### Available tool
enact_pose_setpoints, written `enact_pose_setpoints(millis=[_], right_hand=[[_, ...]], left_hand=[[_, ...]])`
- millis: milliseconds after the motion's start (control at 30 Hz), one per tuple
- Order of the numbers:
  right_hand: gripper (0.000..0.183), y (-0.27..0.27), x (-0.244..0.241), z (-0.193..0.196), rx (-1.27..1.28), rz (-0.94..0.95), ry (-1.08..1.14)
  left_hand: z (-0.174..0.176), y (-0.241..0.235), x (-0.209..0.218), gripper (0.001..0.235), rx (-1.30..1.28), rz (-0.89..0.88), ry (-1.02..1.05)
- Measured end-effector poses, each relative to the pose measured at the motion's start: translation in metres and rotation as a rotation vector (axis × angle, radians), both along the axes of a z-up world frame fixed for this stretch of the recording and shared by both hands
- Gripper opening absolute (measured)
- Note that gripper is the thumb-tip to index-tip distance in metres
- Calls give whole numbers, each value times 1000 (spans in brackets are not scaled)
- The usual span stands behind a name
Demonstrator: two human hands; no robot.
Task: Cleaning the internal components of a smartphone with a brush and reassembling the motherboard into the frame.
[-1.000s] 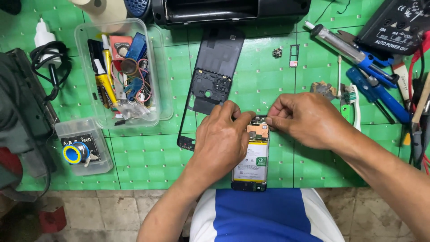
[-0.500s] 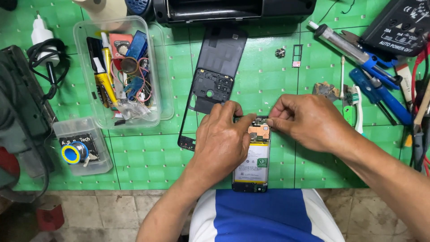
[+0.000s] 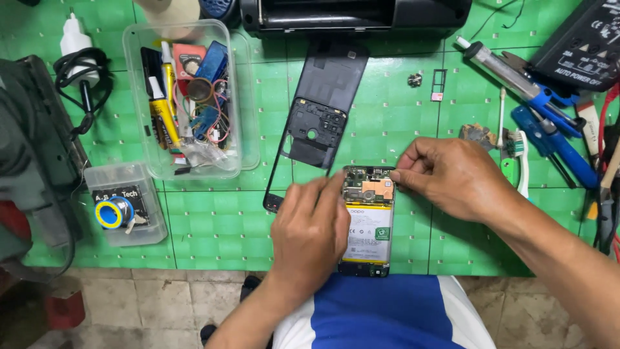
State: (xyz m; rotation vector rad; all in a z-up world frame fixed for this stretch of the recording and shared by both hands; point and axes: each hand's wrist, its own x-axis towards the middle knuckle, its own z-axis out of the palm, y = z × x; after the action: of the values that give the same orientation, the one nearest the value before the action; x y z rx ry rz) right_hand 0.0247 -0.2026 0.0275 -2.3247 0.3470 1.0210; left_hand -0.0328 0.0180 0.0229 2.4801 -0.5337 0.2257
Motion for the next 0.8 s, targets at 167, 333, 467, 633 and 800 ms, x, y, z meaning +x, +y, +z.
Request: enact_pose_setpoints(millis=[167,333,467,633,800], right_hand=[[16,3,4,6,11,-37,61],[17,-1,1,2,10,-23,42],[18,0,1,2,28,-49,35],[18,2,0,1,23,-66,33],[18,2,0,-1,26,-78,41]], left_hand=[[-2,-3,-28,26,-3,52,64],[-7,-6,-39,31,35,85,68],[-10,-9,-41,34,140,94,63],[-11,-13,-43,36,183,99,39],[-12,-14,-41,40,237,91,33]])
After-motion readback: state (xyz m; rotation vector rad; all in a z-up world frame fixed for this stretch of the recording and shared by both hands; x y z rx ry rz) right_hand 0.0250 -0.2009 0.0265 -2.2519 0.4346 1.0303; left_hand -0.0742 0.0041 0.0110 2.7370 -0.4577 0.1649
